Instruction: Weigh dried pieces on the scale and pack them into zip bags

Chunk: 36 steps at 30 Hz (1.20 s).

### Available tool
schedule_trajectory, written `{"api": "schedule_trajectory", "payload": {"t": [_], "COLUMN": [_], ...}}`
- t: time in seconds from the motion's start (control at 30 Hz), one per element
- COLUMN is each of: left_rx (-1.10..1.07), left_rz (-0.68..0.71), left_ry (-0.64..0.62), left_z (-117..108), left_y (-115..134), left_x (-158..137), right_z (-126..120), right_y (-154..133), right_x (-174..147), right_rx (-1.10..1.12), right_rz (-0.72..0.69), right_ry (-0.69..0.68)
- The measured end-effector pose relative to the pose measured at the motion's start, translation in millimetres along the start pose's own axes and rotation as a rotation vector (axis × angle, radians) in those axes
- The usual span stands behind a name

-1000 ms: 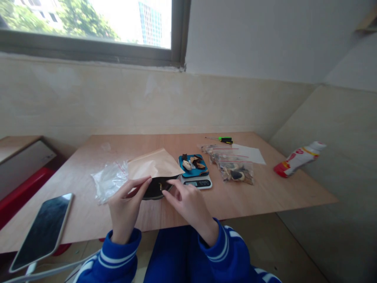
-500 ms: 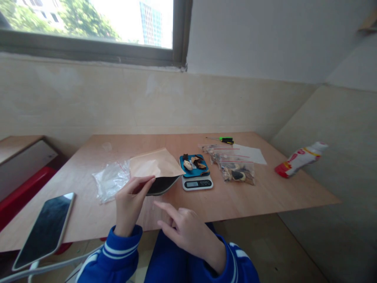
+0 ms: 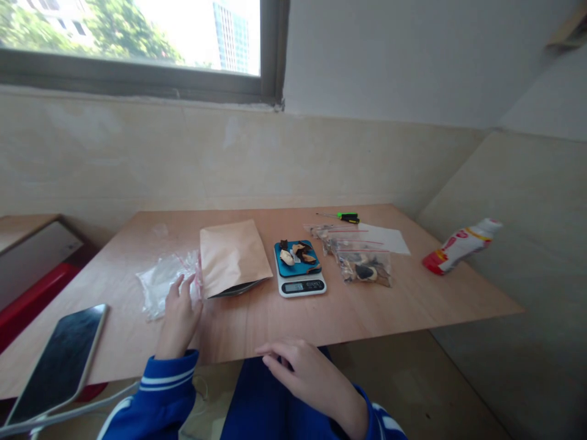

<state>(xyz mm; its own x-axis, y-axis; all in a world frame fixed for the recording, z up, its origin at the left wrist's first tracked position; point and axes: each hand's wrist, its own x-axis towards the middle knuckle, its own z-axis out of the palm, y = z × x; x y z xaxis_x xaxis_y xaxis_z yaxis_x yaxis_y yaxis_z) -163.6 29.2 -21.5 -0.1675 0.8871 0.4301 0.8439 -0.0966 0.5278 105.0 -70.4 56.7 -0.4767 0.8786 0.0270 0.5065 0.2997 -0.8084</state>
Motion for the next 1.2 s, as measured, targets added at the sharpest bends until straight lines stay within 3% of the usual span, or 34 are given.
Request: {"api": "schedule_trajectory", "payload": {"t": [0.1,0.2,0.4,0.5,0.63,0.7,0.8,0.9,1.03,1.2], "left_rx": [0.107,0.162,0.185,0.117,-0.016,-0.079,-0.177,-0.224,-0.245,-0.285], "left_rz": [-0.127,-0.185,-0.212,-0.215,-0.022,0.136,0.387,0.553,0.620,0.621], "left_ry": [-0.153,-0.241,-0.181,-0.087,0.174,0.202,0.061,-0.102,-0.167,-0.191], "left_z": [-3.5,-10.0,-19.1,-24.8,-43.7,-52.9,-55.6,-45.5,-29.6,-16.5], "left_y": [-25.0,-32.7,-26.2,-16.0,26.8,58.7,104.4,134.2,149.7,155.8], "left_x": [-4.0,-5.0,0.3,-2.0,-13.3,-22.1,-37.5,-50.3,-58.2,-62.0], "right_z": [-1.5,-2.6,-6.7,-8.7,-7.6,-5.6,-2.7,-2.0,-4.7,-8.3], "right_y": [7.1,11.4,12.3,12.3,11.5,9.4,4.8,2.8,9.2,20.3], "right_x": [-3.6,-6.3,-10.2,-11.2,-6.7,-0.9,9.7,16.4,13.8,6.8], "right_rx": [0.021,0.026,0.046,0.059,0.124,0.199,0.340,0.480,0.540,0.563], "right_rz": [0.047,0.064,0.068,0.065,0.063,0.035,-0.021,-0.016,0.054,0.104], "right_ry": [0.012,0.028,0.048,0.066,0.173,0.293,0.486,0.594,0.723,0.774]}}
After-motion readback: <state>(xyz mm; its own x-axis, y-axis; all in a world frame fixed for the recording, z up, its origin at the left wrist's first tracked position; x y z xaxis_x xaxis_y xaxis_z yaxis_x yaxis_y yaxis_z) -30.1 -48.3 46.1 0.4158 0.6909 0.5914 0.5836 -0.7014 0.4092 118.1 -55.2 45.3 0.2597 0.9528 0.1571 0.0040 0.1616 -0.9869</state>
